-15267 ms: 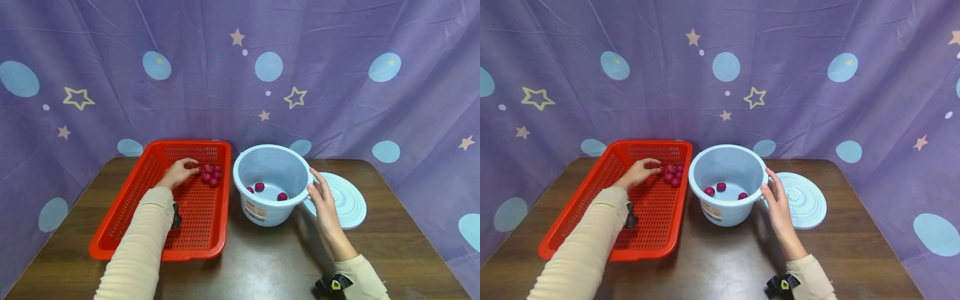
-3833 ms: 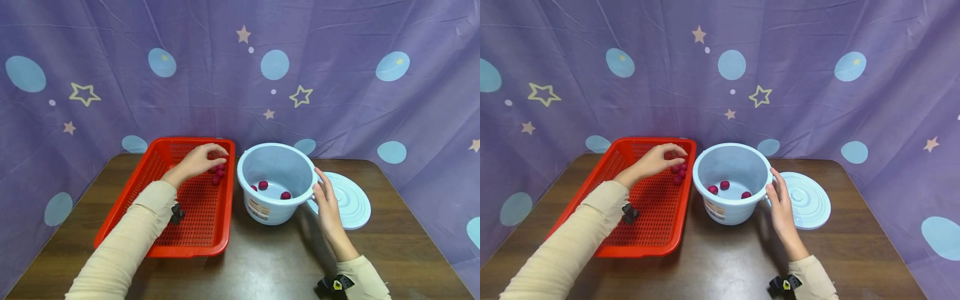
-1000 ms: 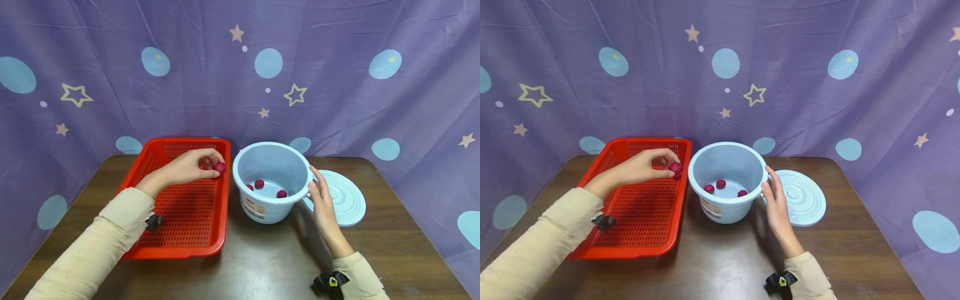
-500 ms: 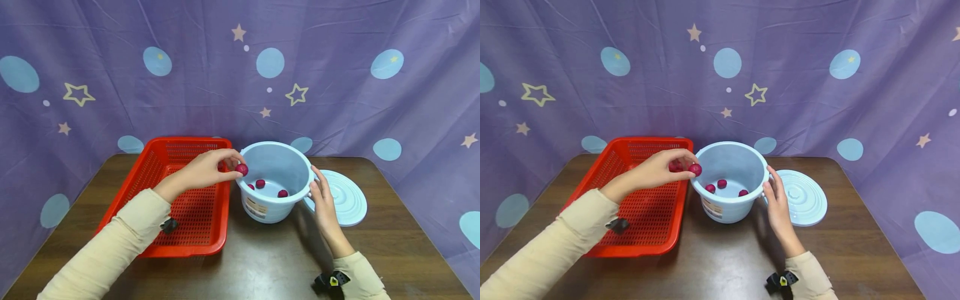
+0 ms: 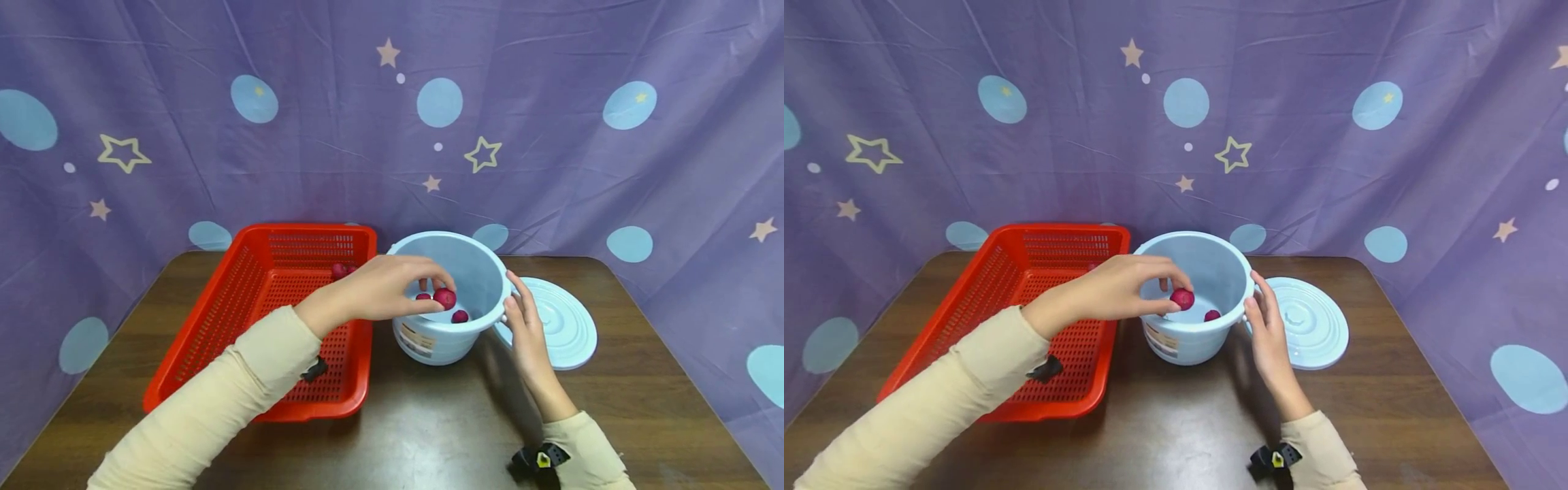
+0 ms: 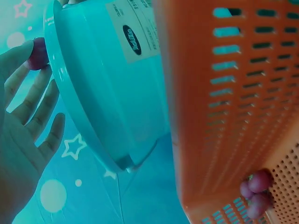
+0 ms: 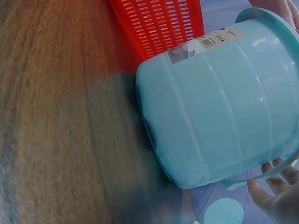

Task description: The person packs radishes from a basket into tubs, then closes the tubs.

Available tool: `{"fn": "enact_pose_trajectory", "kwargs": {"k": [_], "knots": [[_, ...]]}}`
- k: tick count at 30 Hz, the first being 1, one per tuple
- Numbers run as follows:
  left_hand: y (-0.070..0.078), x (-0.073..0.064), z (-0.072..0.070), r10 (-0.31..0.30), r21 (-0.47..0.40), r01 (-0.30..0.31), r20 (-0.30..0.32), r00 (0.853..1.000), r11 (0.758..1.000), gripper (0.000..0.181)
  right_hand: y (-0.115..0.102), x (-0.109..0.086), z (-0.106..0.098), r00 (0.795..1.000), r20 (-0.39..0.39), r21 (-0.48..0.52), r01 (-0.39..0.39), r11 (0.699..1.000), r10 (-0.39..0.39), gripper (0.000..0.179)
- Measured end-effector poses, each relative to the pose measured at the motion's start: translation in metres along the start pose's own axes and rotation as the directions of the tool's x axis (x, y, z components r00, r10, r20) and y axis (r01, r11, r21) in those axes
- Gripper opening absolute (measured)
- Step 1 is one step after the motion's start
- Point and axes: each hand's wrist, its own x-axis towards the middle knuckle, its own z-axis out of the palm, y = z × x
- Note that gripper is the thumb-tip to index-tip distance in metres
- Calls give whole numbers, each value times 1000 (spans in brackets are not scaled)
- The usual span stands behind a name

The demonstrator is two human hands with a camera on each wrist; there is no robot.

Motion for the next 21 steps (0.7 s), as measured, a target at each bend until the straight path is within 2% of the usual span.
{"fn": "enact_pose_trajectory", "kwargs": {"k": [6, 12, 21], "knots": [[2, 11, 7, 15, 24, -16, 44, 999, 1000, 28, -1, 0, 0, 1000, 5, 11, 9, 1000, -9, 49], [3, 13, 13, 6, 33, -10, 99, 995, 999, 30, -2, -1, 0, 1000, 3, 3, -1, 1000, 1, 49], [-1, 11, 10, 11, 37, -14, 81, 997, 999, 25, -1, 0, 0, 1000, 7, -9, 3, 1000, -3, 49]]}}
